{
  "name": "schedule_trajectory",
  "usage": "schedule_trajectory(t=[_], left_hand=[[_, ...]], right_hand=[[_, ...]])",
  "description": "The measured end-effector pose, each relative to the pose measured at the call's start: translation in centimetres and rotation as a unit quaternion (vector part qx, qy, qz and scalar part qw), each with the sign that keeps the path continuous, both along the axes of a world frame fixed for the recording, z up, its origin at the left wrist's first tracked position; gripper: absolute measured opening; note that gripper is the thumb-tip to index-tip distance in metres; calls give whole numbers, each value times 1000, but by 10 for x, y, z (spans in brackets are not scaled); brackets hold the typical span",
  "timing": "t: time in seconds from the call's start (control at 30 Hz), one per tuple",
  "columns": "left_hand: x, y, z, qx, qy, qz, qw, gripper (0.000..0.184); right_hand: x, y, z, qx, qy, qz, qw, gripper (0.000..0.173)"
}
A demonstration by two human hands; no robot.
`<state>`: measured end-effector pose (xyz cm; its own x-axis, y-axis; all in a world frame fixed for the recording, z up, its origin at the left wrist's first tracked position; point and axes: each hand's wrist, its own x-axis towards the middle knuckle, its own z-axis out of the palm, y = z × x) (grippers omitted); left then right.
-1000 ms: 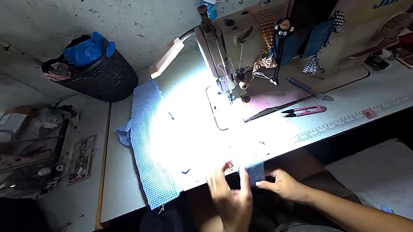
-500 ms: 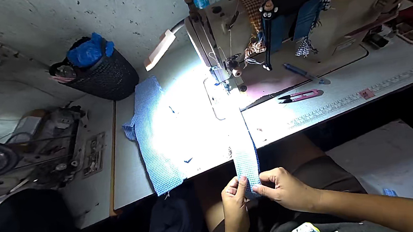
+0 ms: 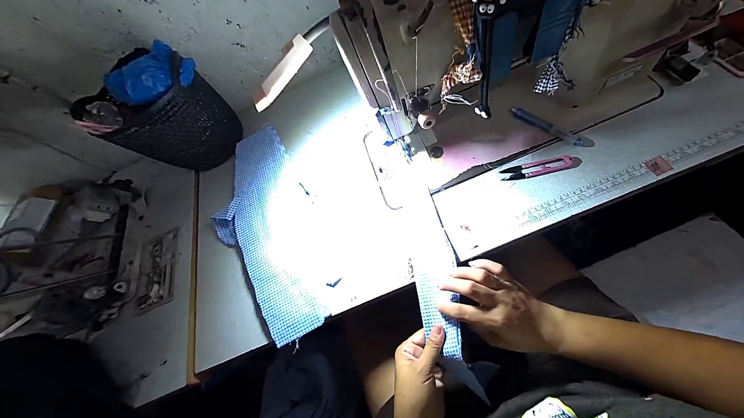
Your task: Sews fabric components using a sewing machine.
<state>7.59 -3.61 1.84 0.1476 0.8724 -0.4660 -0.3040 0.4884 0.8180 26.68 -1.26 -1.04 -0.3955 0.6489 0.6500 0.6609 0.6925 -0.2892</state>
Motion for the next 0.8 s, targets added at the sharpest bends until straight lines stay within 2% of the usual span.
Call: schedule_trajectory(t=[0.1, 0.2, 0.27, 0.37, 0.43, 0.53, 0.6, 0.7, 0.8], left_hand=[[-9, -11, 17, 6, -49, -6, 999, 29], [-26, -18, 33, 148, -44, -1, 988, 24], [-33, -9, 44, 240, -38, -4, 970, 29], [-31, 11, 58, 292, -54, 33, 954, 23], [-30, 27, 65, 325, -55, 54, 942, 26], [-26, 50, 69, 382, 43, 146, 912, 24], [-26, 59, 73, 394, 83, 195, 894, 31], [-33, 65, 76, 412, 142, 219, 873, 41], [-37, 63, 77, 415, 179, 222, 864, 27]], right_hand=[[-2, 15, -11, -4, 73, 59, 996, 24], [-1, 19, -6, -49, 126, 92, 987, 24], [-1, 21, -1, -76, 161, 94, 980, 23], [-3, 27, 3, -93, 190, 91, 973, 17], [-4, 31, 3, -101, 212, 86, 968, 17], [-5, 35, 6, -117, 234, 79, 962, 17], [-6, 35, 5, -121, 236, 75, 961, 16], [-7, 33, 4, -123, 232, 70, 962, 15], [-7, 33, 4, -118, 229, 63, 964, 15]])
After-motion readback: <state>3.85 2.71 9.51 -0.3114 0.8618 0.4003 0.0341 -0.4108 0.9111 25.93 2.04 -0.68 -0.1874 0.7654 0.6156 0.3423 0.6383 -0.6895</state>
